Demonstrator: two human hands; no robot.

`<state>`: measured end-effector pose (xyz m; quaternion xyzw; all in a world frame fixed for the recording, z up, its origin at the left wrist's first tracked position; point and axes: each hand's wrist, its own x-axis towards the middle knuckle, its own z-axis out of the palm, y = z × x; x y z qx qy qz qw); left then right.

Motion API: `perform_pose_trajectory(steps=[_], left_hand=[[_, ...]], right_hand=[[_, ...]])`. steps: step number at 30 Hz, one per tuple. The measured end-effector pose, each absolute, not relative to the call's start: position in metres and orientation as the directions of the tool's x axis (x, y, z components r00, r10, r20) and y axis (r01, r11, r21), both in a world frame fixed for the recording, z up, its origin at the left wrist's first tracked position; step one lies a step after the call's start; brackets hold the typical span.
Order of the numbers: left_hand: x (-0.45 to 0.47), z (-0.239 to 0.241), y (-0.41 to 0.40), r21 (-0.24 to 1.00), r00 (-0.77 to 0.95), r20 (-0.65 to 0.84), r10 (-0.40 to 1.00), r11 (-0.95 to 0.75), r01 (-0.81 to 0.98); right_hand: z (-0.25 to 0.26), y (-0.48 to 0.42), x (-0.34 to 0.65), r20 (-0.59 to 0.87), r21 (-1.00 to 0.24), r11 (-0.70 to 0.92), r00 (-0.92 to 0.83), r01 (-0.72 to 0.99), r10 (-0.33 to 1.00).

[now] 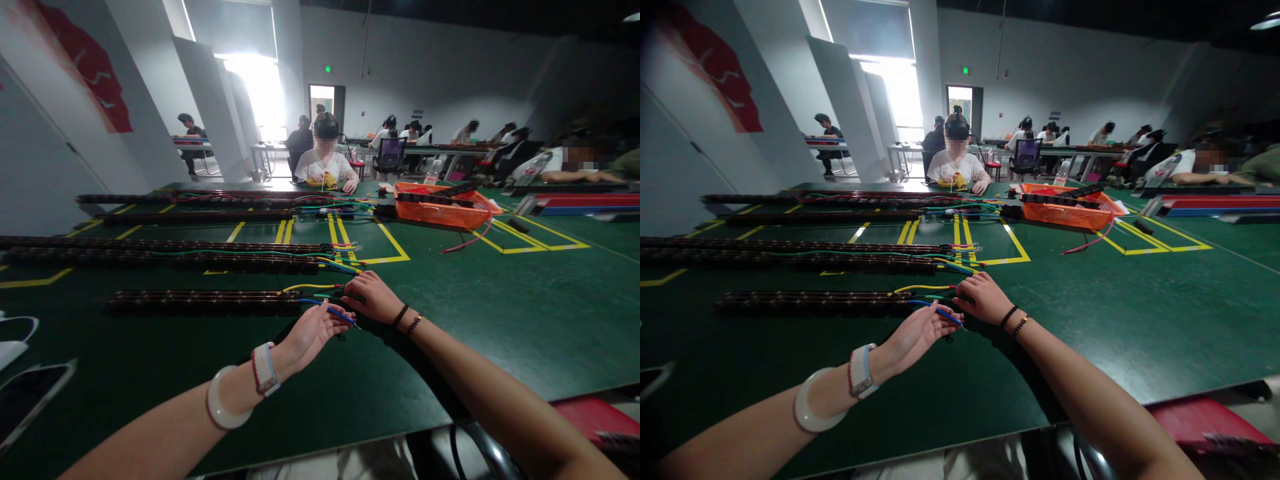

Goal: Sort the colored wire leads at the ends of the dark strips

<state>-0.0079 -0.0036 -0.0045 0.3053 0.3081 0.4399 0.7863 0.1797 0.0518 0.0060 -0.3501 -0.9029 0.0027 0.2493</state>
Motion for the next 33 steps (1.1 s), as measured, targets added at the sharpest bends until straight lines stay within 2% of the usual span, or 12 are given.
perform_pose_trajectory(steps=[4,9,12,17,24,28,33], left_hand=[[-0.007,-0.003,-0.005,0.744,0.402,-0.224,0.888,0.422,-0.518],[-0.006,-0.001,-0.006,0.726,0.373,-0.247,0.894,0.426,-0.540],[-0.005,0.001,-0.005,0.709,0.381,-0.227,0.896,0.420,-0.566],[-0.005,0.000,-0.004,0.729,0.430,-0.188,0.883,0.419,-0.542],[-0.006,0.002,-0.009,0.824,0.492,-0.209,0.845,0.423,-0.376],[-0.008,0.004,-0.012,0.878,0.542,-0.164,0.824,0.372,-0.300],[-0.009,0.001,-0.010,0.863,0.551,-0.151,0.821,0.381,-0.331]], right_hand=[[0.020,0.041,0.184,0.439,-0.157,0.860,-0.745,0.486,0.501],[0.019,0.034,0.179,0.376,0.075,0.930,-0.874,0.359,0.307],[0.013,0.036,0.177,0.376,0.155,0.919,-0.882,0.361,0.283],[0.015,0.040,0.181,0.384,0.206,0.901,-0.878,0.382,0.284],[0.018,0.044,0.181,0.450,0.166,0.879,-0.827,0.447,0.336],[0.013,0.044,0.176,0.350,0.102,0.910,-0.871,0.403,0.346],[0.007,0.044,0.173,0.258,0.024,0.924,-0.895,0.382,0.363]])
